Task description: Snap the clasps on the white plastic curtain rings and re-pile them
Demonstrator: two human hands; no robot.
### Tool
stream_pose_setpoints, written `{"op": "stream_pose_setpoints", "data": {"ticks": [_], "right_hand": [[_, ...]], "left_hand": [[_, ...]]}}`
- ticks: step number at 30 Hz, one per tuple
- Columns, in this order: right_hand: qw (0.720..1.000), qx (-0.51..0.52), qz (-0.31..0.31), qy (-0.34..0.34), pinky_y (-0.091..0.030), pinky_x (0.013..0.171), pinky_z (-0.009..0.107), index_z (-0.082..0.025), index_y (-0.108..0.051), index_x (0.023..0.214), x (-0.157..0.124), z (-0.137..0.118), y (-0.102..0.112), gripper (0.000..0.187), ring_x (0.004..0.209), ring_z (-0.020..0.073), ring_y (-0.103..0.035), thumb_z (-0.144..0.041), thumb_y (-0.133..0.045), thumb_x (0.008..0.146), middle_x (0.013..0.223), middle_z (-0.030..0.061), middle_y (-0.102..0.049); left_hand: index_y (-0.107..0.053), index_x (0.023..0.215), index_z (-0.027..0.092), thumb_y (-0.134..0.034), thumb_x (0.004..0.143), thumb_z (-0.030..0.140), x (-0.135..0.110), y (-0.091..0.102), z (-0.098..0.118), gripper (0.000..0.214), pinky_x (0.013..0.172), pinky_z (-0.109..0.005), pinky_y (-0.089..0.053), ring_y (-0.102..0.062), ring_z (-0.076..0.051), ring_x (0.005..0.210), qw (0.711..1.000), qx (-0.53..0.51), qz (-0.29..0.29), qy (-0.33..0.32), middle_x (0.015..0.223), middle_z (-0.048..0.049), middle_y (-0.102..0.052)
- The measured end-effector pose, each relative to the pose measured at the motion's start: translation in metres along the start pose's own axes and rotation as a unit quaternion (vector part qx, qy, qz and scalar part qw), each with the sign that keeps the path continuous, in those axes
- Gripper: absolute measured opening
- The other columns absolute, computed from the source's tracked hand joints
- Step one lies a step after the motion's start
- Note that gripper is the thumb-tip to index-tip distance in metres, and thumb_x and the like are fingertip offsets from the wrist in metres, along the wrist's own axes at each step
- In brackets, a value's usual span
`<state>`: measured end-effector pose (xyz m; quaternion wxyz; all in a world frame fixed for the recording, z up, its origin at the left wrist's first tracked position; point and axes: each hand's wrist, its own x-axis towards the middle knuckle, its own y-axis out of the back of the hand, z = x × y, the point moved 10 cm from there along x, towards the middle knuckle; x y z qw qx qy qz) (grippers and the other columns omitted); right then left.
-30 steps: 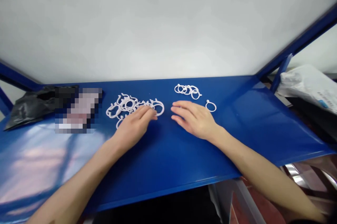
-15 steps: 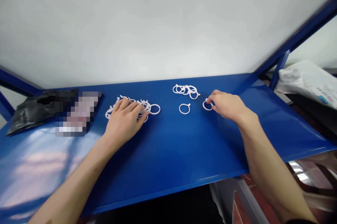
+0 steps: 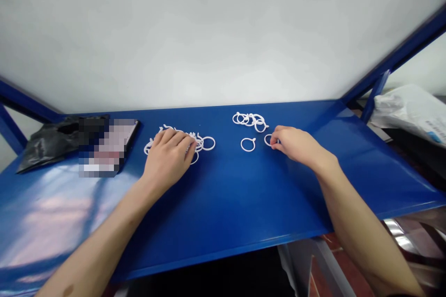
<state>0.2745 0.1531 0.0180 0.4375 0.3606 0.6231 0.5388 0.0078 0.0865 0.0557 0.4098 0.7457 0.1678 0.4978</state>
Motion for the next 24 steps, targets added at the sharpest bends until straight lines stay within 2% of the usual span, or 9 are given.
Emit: {"op": "stream_pose_setpoints", "data": {"ticks": [4,7,10,12,15,18,24], "right_hand": [[0.995,0.082,0.034,0.05,-0.043,0.065,0.028,-0.02,-0.066,0.09,-0.001,-0.023,0.01,0.011,0.076,0.0172,-0.064,-0.02,-0.056,0.093,0.091,0.0033,-0.07],[0.981,0.147,0.087,0.095,-0.046,0.07,0.028,-0.02,-0.064,0.094,-0.004,-0.046,0.02,0.007,0.077,0.0157,-0.064,-0.021,-0.056,0.093,0.093,0.0034,-0.07],[0.975,0.136,0.121,0.13,-0.048,0.075,0.029,-0.02,-0.063,0.097,-0.006,-0.068,0.018,0.007,0.083,0.0169,-0.065,-0.022,-0.056,0.095,0.097,0.0043,-0.069],[0.978,0.113,0.11,0.135,-0.048,0.074,0.029,-0.02,-0.062,0.097,-0.004,-0.078,0.008,0.006,0.083,0.0172,-0.065,-0.024,-0.057,0.096,0.097,0.0041,-0.068],[0.983,0.105,0.083,0.123,-0.048,0.071,0.029,-0.02,-0.061,0.098,0.0,-0.083,-0.006,0.005,0.082,0.0177,-0.066,-0.024,-0.06,0.096,0.098,0.0042,-0.067],[0.982,0.128,0.078,0.118,-0.05,0.074,0.029,-0.018,-0.06,0.104,0.001,-0.083,-0.009,0.008,0.086,0.018,-0.066,-0.022,-0.06,0.096,0.1,0.0051,-0.066],[0.982,0.084,0.1,0.135,-0.049,0.074,0.03,-0.017,-0.063,0.095,-0.001,-0.087,-0.006,0.013,0.082,0.0175,-0.062,-0.021,-0.052,0.1,0.095,0.0064,-0.063]], "left_hand": [[-0.067,0.086,0.018,-0.058,0.096,0.023,0.002,0.005,0.01,0.015,0.08,-0.038,-0.045,-0.059,-0.024,0.086,0.999,-0.019,0.009,-0.025,0.089,-0.0053,-0.074],[-0.067,0.087,0.019,-0.057,0.096,0.022,0.003,0.008,0.016,0.014,0.081,-0.038,-0.045,-0.06,-0.023,0.086,0.998,-0.038,0.002,-0.048,0.092,-0.005,-0.074],[-0.068,0.088,0.018,-0.057,0.096,0.023,0.002,0.006,0.016,0.015,0.08,-0.038,-0.044,-0.06,-0.024,0.087,0.998,-0.03,-0.006,-0.046,0.092,-0.0059,-0.074],[-0.069,0.089,0.017,-0.057,0.096,0.026,0.001,0.004,0.009,0.016,0.08,-0.039,-0.044,-0.06,-0.025,0.088,1.0,-0.008,-0.01,-0.023,0.09,-0.0073,-0.073],[-0.07,0.094,0.016,-0.058,0.096,0.034,-0.001,-0.002,-0.003,0.022,0.081,-0.042,-0.044,-0.06,-0.029,0.091,0.999,0.01,-0.022,0.022,0.09,-0.0099,-0.072],[-0.07,0.098,0.016,-0.058,0.096,0.037,-0.003,-0.005,-0.008,0.024,0.083,-0.044,-0.043,-0.06,-0.03,0.093,0.998,0.01,-0.035,0.045,0.091,-0.0109,-0.072],[-0.069,0.097,0.017,-0.059,0.096,0.033,0.0,0.003,-0.001,0.019,0.083,-0.043,-0.046,-0.061,-0.028,0.092,1.0,-0.004,-0.01,0.022,0.093,-0.0092,-0.073]]}}
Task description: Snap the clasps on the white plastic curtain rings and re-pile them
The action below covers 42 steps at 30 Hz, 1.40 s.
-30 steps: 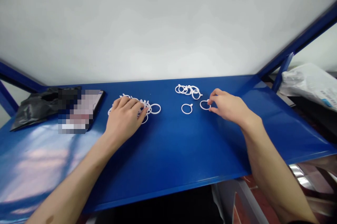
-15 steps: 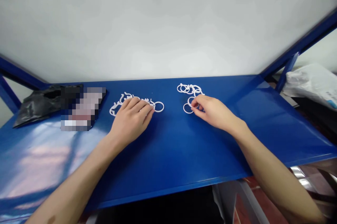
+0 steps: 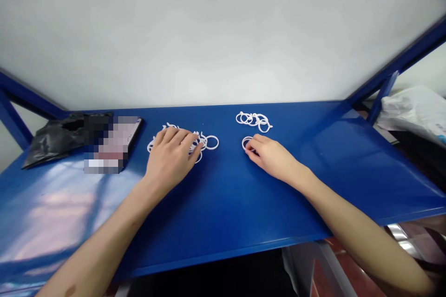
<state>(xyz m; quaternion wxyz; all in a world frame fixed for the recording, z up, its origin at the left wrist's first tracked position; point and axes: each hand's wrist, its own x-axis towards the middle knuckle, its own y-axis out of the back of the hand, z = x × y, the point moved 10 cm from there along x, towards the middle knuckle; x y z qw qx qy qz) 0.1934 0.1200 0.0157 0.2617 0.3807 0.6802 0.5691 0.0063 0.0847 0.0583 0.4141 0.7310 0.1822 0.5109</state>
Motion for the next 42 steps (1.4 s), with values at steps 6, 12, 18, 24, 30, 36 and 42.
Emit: {"op": "stream_pose_setpoints", "data": {"ticks": [6,12,18,24,30,36,42], "right_hand": [[1.0,-0.029,0.01,0.003,-0.048,0.073,0.03,-0.017,-0.064,0.096,0.002,0.001,-0.002,0.011,0.088,0.0195,-0.063,-0.025,-0.056,0.099,0.098,0.0064,-0.063],[0.997,-0.053,0.048,-0.039,-0.042,0.063,0.028,-0.017,-0.063,0.094,0.004,0.013,0.011,0.016,0.079,0.0177,-0.063,-0.026,-0.052,0.101,0.096,0.0062,-0.066],[0.958,-0.034,0.19,-0.212,-0.037,0.059,0.028,-0.02,-0.065,0.093,-0.005,0.067,0.039,0.02,0.07,0.0163,-0.062,-0.035,-0.054,0.099,0.1,0.0046,-0.069],[0.965,-0.037,0.136,-0.22,-0.039,0.059,0.029,-0.02,-0.065,0.096,0.008,0.077,0.014,0.019,0.075,0.019,-0.064,-0.036,-0.053,0.098,0.105,0.0069,-0.067],[0.965,-0.095,0.12,-0.212,-0.034,0.053,0.028,-0.018,-0.064,0.096,0.011,0.073,0.012,0.019,0.074,0.0194,-0.064,-0.034,-0.053,0.099,0.104,0.0107,-0.068],[0.993,-0.066,0.07,0.061,-0.044,0.067,0.029,-0.018,-0.063,0.093,0.003,-0.016,0.008,0.012,0.082,0.0177,-0.064,-0.022,-0.055,0.1,0.091,0.0042,-0.071],[0.949,-0.112,0.09,0.281,-0.045,0.069,0.032,-0.015,-0.066,0.086,-0.024,-0.097,-0.004,0.027,0.077,0.0181,-0.058,-0.017,-0.045,0.103,0.082,0.0061,-0.068]], "left_hand": [[-0.068,0.096,0.019,-0.06,0.094,0.022,0.0,0.003,0.027,0.008,0.088,-0.04,-0.049,-0.062,-0.023,0.092,0.991,-0.101,0.003,-0.09,0.095,-0.0054,-0.074],[-0.067,0.097,0.02,-0.061,0.094,0.019,-0.001,0.003,0.034,0.007,0.087,-0.039,-0.051,-0.062,-0.022,0.091,0.985,-0.14,-0.001,-0.103,0.094,-0.0042,-0.073],[-0.069,0.097,0.02,-0.06,0.094,0.018,-0.003,-0.002,0.033,0.01,0.087,-0.04,-0.052,-0.063,-0.022,0.093,0.983,-0.157,-0.008,-0.097,0.094,-0.0048,-0.074],[-0.069,0.096,0.02,-0.059,0.095,0.019,-0.004,-0.002,0.036,0.01,0.086,-0.04,-0.053,-0.063,-0.023,0.094,0.982,-0.163,-0.014,-0.099,0.093,-0.0054,-0.074],[-0.068,0.097,0.019,-0.059,0.094,0.018,-0.004,-0.005,0.036,0.009,0.087,-0.04,-0.053,-0.063,-0.022,0.093,0.981,-0.167,-0.017,-0.101,0.094,-0.0052,-0.073],[-0.063,0.113,0.016,-0.062,0.094,0.019,-0.004,0.011,0.051,0.019,0.09,-0.038,-0.052,-0.064,-0.022,0.098,0.976,-0.174,0.015,-0.13,0.11,-0.009,-0.072],[-0.06,0.092,0.018,-0.049,0.102,0.025,-0.009,0.004,0.085,0.017,0.075,-0.033,-0.047,-0.061,-0.017,0.077,0.958,-0.192,-0.054,-0.208,0.086,-0.0035,-0.069]]}}
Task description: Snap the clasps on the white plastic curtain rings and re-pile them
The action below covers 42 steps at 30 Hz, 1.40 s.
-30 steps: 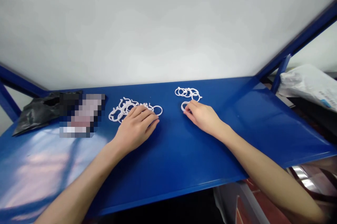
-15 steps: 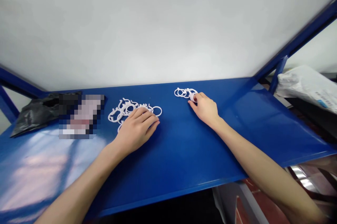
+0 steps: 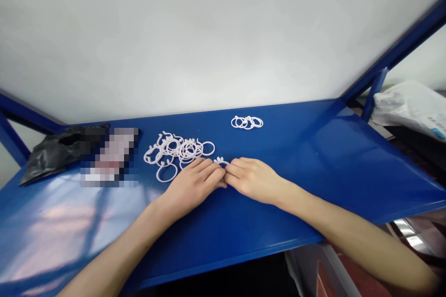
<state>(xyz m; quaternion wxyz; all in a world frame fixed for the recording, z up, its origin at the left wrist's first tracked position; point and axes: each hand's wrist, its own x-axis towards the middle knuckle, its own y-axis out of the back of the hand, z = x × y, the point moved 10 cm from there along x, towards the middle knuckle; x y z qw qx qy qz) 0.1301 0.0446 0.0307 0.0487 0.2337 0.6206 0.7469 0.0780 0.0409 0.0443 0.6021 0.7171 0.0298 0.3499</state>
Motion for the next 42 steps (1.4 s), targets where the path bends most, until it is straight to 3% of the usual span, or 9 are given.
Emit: {"op": "stream_pose_setpoints", "data": {"ticks": [4,12,16,18,23,25,28,32,42], "right_hand": [[0.999,-0.018,0.034,-0.017,-0.043,0.069,0.033,-0.015,-0.065,0.084,0.0,0.004,0.002,0.028,0.076,0.0181,-0.057,-0.013,-0.044,0.102,0.08,0.0051,-0.067],[0.993,-0.058,0.063,-0.084,-0.043,0.065,0.034,-0.015,-0.067,0.081,0.003,0.009,0.006,0.036,0.073,0.0188,-0.057,-0.009,-0.038,0.102,0.078,0.0075,-0.067],[0.992,-0.036,0.096,-0.072,-0.053,0.077,0.033,-0.013,-0.069,0.101,0.002,0.014,0.012,0.03,0.089,0.0196,-0.065,-0.014,-0.04,0.103,0.106,0.0106,-0.073],[0.989,0.009,0.118,-0.089,-0.055,0.09,0.035,-0.016,-0.065,0.121,-0.002,0.032,0.017,0.028,0.108,0.021,-0.065,-0.022,-0.043,0.104,0.126,0.0112,-0.068],[0.938,0.034,0.137,-0.317,-0.046,0.108,0.051,-0.015,-0.05,0.141,-0.039,0.136,0.009,0.042,0.133,0.0301,-0.05,-0.03,-0.049,0.101,0.145,0.0176,-0.052],[0.934,0.029,0.08,-0.348,-0.046,0.107,0.054,-0.014,-0.053,0.138,-0.052,0.163,-0.009,0.042,0.133,0.0333,-0.048,-0.03,-0.051,0.1,0.145,0.0173,-0.052],[0.926,0.045,0.025,-0.373,-0.051,0.098,0.05,-0.016,-0.065,0.118,-0.066,0.183,-0.027,0.027,0.115,0.0303,-0.058,-0.029,-0.052,0.098,0.129,0.014,-0.061],[0.923,0.055,0.011,-0.382,-0.052,0.092,0.043,-0.016,-0.067,0.101,-0.069,0.182,-0.025,0.018,0.103,0.0262,-0.061,-0.025,-0.053,0.097,0.117,0.0127,-0.062],[0.91,0.146,-0.056,-0.384,-0.042,0.067,0.029,-0.021,-0.062,0.091,-0.067,0.16,-0.008,0.017,0.075,0.0176,-0.061,-0.032,-0.053,0.099,0.092,0.0038,-0.069]], "left_hand": [[-0.056,0.081,0.018,-0.043,0.104,0.02,0.0,-0.009,-0.004,0.027,0.066,-0.032,-0.042,-0.054,-0.016,0.067,0.999,0.014,-0.036,0.003,0.075,-0.001,-0.061],[-0.055,0.077,0.019,-0.036,0.103,0.016,0.002,-0.001,-0.008,0.033,0.064,-0.029,-0.042,-0.052,-0.016,0.067,0.996,0.068,0.002,0.058,0.074,-0.0018,-0.059],[-0.058,0.082,0.018,-0.04,0.103,0.017,-0.001,0.001,-0.015,0.028,0.066,-0.028,-0.044,-0.054,-0.017,0.071,0.995,0.078,0.023,0.064,0.077,-0.0025,-0.061],[-0.06,0.088,0.017,-0.044,0.102,0.017,-0.006,0.002,-0.027,0.022,0.069,-0.029,-0.046,-0.056,-0.018,0.075,0.995,0.066,0.027,0.07,0.081,-0.0042,-0.063],[-0.066,0.099,0.018,-0.049,0.099,0.015,-0.019,0.009,-0.066,0.018,0.08,-0.038,-0.049,-0.06,-0.023,0.085,0.988,0.081,0.031,0.131,0.09,-0.008,-0.068],[-0.068,0.097,0.02,-0.052,0.097,0.018,-0.023,0.012,-0.074,0.016,0.085,-0.042,-0.049,-0.061,-0.025,0.09,0.983,0.09,0.036,0.154,0.093,-0.009,-0.07],[-0.069,0.095,0.021,-0.055,0.096,0.021,-0.025,0.015,-0.078,0.014,0.088,-0.045,-0.048,-0.06,-0.027,0.095,0.978,0.106,0.038,0.173,0.097,-0.0096,-0.071],[-0.07,0.095,0.02,-0.057,0.095,0.022,-0.026,0.015,-0.077,0.012,0.088,-0.045,-0.047,-0.059,-0.028,0.097,0.977,0.118,0.035,0.173,0.101,-0.0094,-0.071],[-0.069,0.099,0.019,-0.059,0.095,0.025,-0.022,0.019,-0.067,0.012,0.09,-0.044,-0.047,-0.059,-0.027,0.098,0.975,0.153,0.049,0.156,0.105,-0.0088,-0.072]]}}
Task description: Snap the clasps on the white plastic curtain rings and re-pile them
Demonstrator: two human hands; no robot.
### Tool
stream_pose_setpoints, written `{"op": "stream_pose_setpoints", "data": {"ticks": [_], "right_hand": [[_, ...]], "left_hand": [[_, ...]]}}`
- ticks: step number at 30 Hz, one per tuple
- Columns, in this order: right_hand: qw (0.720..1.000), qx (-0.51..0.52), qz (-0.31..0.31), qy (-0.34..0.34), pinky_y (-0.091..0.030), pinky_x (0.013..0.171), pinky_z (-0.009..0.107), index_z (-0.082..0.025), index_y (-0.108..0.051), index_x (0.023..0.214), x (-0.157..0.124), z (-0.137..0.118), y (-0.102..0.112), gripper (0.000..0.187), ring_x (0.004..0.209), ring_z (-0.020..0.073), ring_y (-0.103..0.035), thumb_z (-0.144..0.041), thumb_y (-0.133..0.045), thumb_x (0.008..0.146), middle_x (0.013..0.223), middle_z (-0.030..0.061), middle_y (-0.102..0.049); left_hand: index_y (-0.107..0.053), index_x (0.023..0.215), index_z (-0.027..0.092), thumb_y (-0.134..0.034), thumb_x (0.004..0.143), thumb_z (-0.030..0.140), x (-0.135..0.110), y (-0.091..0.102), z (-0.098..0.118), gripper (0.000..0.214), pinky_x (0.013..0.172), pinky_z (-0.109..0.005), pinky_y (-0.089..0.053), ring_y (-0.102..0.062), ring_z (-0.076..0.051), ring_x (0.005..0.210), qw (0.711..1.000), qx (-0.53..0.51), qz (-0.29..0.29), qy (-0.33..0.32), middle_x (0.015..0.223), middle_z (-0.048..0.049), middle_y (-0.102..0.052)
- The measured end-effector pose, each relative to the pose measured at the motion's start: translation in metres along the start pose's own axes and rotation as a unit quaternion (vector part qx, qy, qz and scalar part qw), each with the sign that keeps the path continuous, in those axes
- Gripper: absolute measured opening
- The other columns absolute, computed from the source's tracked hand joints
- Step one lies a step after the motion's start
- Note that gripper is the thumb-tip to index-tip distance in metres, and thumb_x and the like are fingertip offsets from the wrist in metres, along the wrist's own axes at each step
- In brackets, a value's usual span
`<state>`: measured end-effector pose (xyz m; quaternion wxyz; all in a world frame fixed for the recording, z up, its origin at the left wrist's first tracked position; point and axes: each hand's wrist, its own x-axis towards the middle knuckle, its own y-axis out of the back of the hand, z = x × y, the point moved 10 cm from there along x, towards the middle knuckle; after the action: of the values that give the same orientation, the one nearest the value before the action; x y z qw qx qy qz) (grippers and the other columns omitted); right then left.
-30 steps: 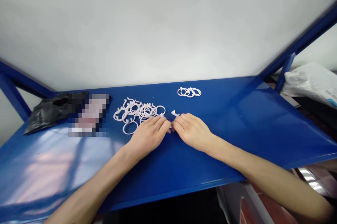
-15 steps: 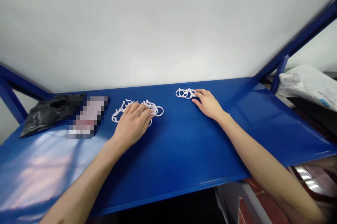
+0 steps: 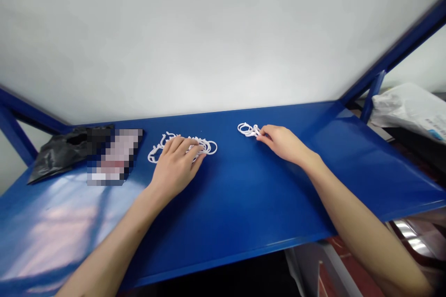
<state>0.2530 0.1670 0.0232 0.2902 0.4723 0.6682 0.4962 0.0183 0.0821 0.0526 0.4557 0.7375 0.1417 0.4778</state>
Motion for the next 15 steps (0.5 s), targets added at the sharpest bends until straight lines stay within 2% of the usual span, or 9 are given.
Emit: {"op": "stream_pose_setpoints", "data": {"ticks": [4,10,15], "right_hand": [[1.0,0.015,-0.015,0.015,-0.039,0.065,0.029,-0.021,-0.062,0.089,-0.006,-0.015,0.007,0.024,0.073,0.0173,-0.061,-0.037,-0.049,0.1,0.089,0.0041,-0.07],[0.998,0.048,-0.016,0.031,-0.038,0.064,0.029,-0.019,-0.065,0.088,-0.008,-0.022,0.016,0.034,0.069,0.0151,-0.058,-0.046,-0.047,0.101,0.086,0.0037,-0.069],[0.994,0.104,0.012,0.029,-0.036,0.061,0.027,-0.021,-0.066,0.089,-0.009,-0.023,0.026,0.037,0.063,0.0126,-0.054,-0.051,-0.049,0.1,0.076,-0.0004,-0.066]], "left_hand": [[-0.069,0.101,0.019,-0.06,0.095,0.025,0.0,0.001,0.003,0.012,0.089,-0.043,-0.047,-0.059,-0.027,0.098,1.0,0.004,0.003,-0.003,0.107,-0.0087,-0.072],[-0.069,0.102,0.017,-0.062,0.094,0.024,-0.001,-0.002,0.006,0.013,0.09,-0.044,-0.049,-0.059,-0.028,0.098,1.0,-0.001,0.005,-0.008,0.107,-0.009,-0.072],[-0.07,0.104,0.017,-0.062,0.094,0.023,0.0,-0.002,0.013,0.014,0.093,-0.045,-0.049,-0.06,-0.027,0.098,1.0,-0.012,0.009,-0.018,0.106,-0.0094,-0.072]]}}
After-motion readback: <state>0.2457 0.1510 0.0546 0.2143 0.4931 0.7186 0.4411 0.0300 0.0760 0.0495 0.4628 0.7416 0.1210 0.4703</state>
